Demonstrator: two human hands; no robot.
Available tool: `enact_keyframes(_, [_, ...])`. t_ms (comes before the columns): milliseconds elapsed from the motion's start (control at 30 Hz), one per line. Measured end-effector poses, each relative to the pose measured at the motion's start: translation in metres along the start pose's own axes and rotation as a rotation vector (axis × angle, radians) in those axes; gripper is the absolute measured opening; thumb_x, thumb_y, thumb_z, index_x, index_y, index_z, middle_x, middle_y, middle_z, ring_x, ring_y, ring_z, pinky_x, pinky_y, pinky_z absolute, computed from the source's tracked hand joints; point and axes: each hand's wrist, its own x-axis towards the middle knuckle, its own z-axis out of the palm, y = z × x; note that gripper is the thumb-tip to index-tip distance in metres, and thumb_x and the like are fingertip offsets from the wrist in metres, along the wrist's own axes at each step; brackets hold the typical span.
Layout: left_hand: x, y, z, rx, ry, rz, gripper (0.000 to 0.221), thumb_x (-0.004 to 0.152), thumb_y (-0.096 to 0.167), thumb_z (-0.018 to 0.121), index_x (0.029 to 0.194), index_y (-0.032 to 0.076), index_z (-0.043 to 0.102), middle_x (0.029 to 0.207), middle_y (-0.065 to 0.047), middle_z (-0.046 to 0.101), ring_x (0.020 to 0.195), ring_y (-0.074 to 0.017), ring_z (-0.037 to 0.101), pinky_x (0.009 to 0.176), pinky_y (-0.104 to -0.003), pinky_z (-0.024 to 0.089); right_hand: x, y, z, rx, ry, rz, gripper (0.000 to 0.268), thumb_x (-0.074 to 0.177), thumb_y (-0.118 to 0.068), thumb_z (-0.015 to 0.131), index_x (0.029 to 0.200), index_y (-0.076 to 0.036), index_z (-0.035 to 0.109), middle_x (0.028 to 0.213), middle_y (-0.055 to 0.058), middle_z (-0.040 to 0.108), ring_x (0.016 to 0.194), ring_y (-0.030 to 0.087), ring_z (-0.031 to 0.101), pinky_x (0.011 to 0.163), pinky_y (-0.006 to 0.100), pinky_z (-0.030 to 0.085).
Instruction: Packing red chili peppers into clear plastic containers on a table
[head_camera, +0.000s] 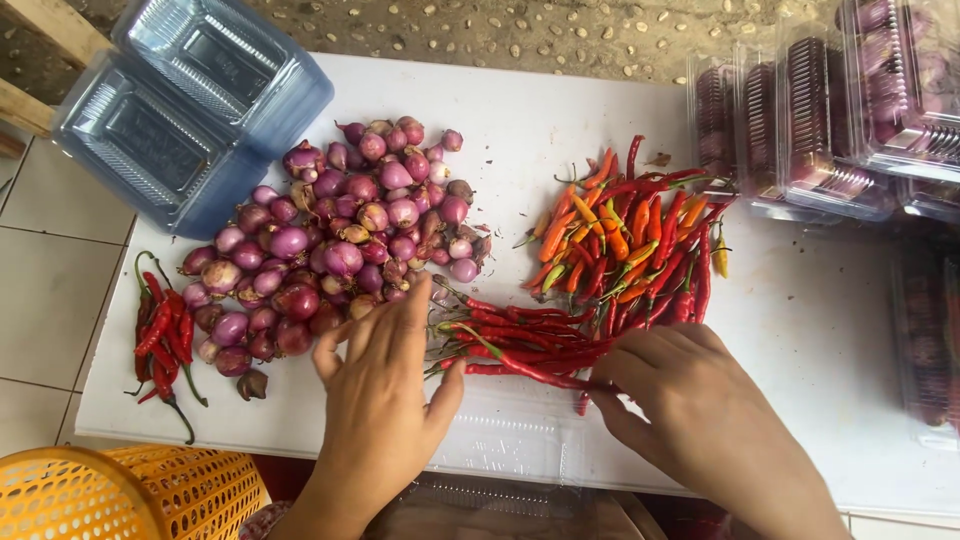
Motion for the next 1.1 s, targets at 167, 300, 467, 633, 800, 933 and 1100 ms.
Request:
enact_keyframes(167, [-0.004, -0.001, -0.003, 0.026, 0.102, -0.08, 0.078, 0.088, 0.047, 0.067, 0.152, 0.01, 0.044, 0.139, -0.009, 0.063, 0.127, -0.0284, 0.057, 0.102, -0.045, 0.031, 0.026, 0.001, 0.018, -0.152, 0.024, -0.044, 0.013, 0.092, -0.026, 0.069, 0.085, -0.016, 0.065, 0.086, 0.001, 0.06, 0.075, 0.028, 0.061, 0.071, 0.044, 0.045])
enact_keyframes(300, [0.003, 0.005, -0.008, 0.028, 0.116, -0.02, 0.056, 0.093, 0.045, 0.062, 0.142, 0.02, 0.056, 0.139, -0.004, 0.06, 0.127, -0.0248, 0.053, 0.101, -0.044, 0.028, 0.037, 0.0, 0.024, -0.194, 0.061, -0.056, 0.013, 0.095, -0.026, 0.068, 0.087, -0.016, 0.068, 0.088, 0.001, 0.061, 0.077, 0.028, 0.061, 0.075, 0.043, 0.046])
enact_keyframes(467, [0.006, 0.016, 0.002, -0.026, 0.08, 0.124, 0.036, 0.096, 0.034, 0.062, 0.129, 0.02, 0.068, 0.14, 0.002, 0.063, 0.129, -0.0248, 0.053, 0.107, -0.052, 0.025, 0.04, 0.001, 0.027, -0.304, 0.123, 0.029, 0.01, 0.094, -0.03, 0.068, 0.095, -0.02, 0.07, 0.088, 0.001, 0.061, 0.08, 0.029, 0.061, 0.07, 0.045, 0.047])
enact_keyframes(633, [0.001, 0.02, 0.019, -0.006, 0.023, 0.143, 0.044, 0.097, 0.04, 0.06, 0.137, 0.02, 0.064, 0.148, 0.004, 0.059, 0.14, -0.0237, 0.048, 0.113, -0.064, 0.018, 0.042, -0.001, 0.035, -0.343, 0.141, 0.041, 0.015, 0.094, -0.028, 0.068, 0.082, -0.019, 0.064, 0.084, 0.0, 0.058, 0.076, 0.026, 0.059, 0.071, 0.044, 0.046])
enact_keyframes(800, [0.001, 0.018, 0.02, 0.057, 0.017, 0.132, 0.049, 0.095, 0.047, 0.063, 0.134, 0.017, 0.066, 0.138, 0.002, 0.066, 0.139, -0.0264, 0.049, 0.116, -0.07, 0.01, 0.043, -0.003, 0.035, -0.333, 0.194, 0.012, 0.009, 0.095, -0.024, 0.069, 0.088, -0.019, 0.067, 0.084, 0.0, 0.058, 0.076, 0.028, 0.059, 0.069, 0.044, 0.046])
enact_keyframes(933, [0.005, 0.017, 0.024, 0.039, 0.014, 0.116, 0.044, 0.095, 0.042, 0.063, 0.132, 0.018, 0.067, 0.137, 0.002, 0.066, 0.136, -0.0269, 0.052, 0.114, -0.072, 0.012, 0.044, -0.001, 0.035, -0.256, 0.234, -0.039, 0.008, 0.095, -0.022, 0.07, 0.101, -0.018, 0.072, 0.091, -0.002, 0.066, 0.078, 0.025, 0.061, 0.076, 0.042, 0.044])
enact_keyframes(1100, [0.013, 0.011, 0.022, 0.1, 0.05, 0.104, 0.035, 0.096, 0.026, 0.057, 0.128, 0.025, 0.07, 0.13, 0.005, 0.071, 0.13, -0.0271, 0.058, 0.113, -0.069, 0.013, 0.047, 0.001, 0.035, -0.236, 0.258, -0.077, 0.006, 0.096, -0.021, 0.07, 0.1, -0.017, 0.072, 0.088, -0.004, 0.068, 0.074, 0.024, 0.06, 0.079, 0.041, 0.043])
